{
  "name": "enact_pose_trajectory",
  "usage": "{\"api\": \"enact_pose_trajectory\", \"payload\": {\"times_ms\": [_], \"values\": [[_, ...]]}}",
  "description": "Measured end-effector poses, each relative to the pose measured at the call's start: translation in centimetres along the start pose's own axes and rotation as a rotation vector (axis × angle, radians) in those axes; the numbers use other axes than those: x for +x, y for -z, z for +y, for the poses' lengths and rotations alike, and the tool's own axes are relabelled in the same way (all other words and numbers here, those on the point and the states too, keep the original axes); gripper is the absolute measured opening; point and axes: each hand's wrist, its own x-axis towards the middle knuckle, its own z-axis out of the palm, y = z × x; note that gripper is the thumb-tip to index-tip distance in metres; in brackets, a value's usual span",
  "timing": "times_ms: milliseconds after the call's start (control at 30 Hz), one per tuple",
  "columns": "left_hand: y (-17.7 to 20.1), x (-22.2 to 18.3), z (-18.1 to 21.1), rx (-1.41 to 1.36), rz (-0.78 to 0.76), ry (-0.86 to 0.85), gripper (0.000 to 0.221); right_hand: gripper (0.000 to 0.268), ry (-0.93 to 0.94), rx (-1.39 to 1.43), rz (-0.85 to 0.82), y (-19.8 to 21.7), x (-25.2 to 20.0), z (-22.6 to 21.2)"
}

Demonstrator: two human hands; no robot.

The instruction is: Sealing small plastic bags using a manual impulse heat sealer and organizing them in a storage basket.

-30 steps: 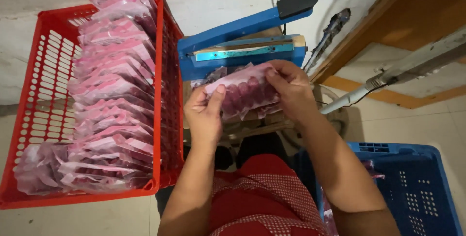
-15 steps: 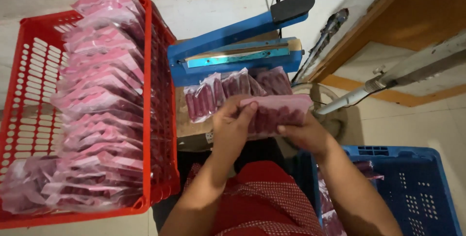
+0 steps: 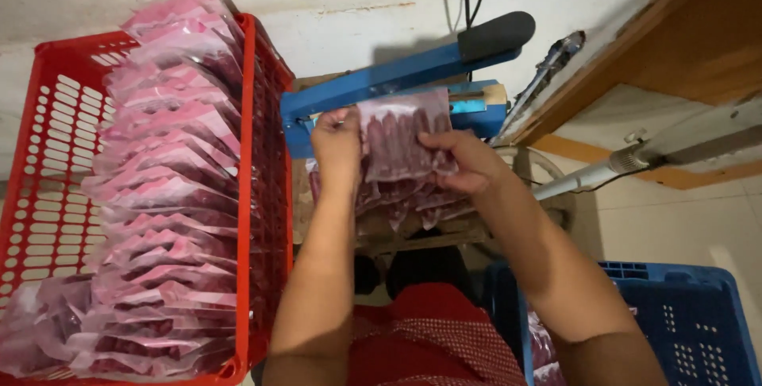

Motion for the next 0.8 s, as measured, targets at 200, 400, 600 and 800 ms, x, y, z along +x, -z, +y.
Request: {"api": "enact_pose_trajectory", "payload": {"times_ms": [200, 400, 600, 800], "values": [[2.5, -0.5, 2.2, 0.046, -0.009, 0.039, 0.017, 0.034, -0.128, 0.117, 0.043, 0.3, 2.4, -0.9], [0.2, -2.1, 10.7, 0.367, -0.007, -0.837, 0.025, 0.041, -0.096, 0.154, 0.054, 0.9, 2.7, -0.1], [-7.9, 3.9, 10.4, 0.636, -0.496, -0.953, 0.037, 0.032, -0.083, 0.037, -0.074, 2.2, 3.3, 0.2], [-10.6, 3.7, 9.9, 1.118, -0.77, -0.577, 0.069, 0.051, -0.108, 0.038, -0.187, 2.6, 3.6, 0.4]]}}
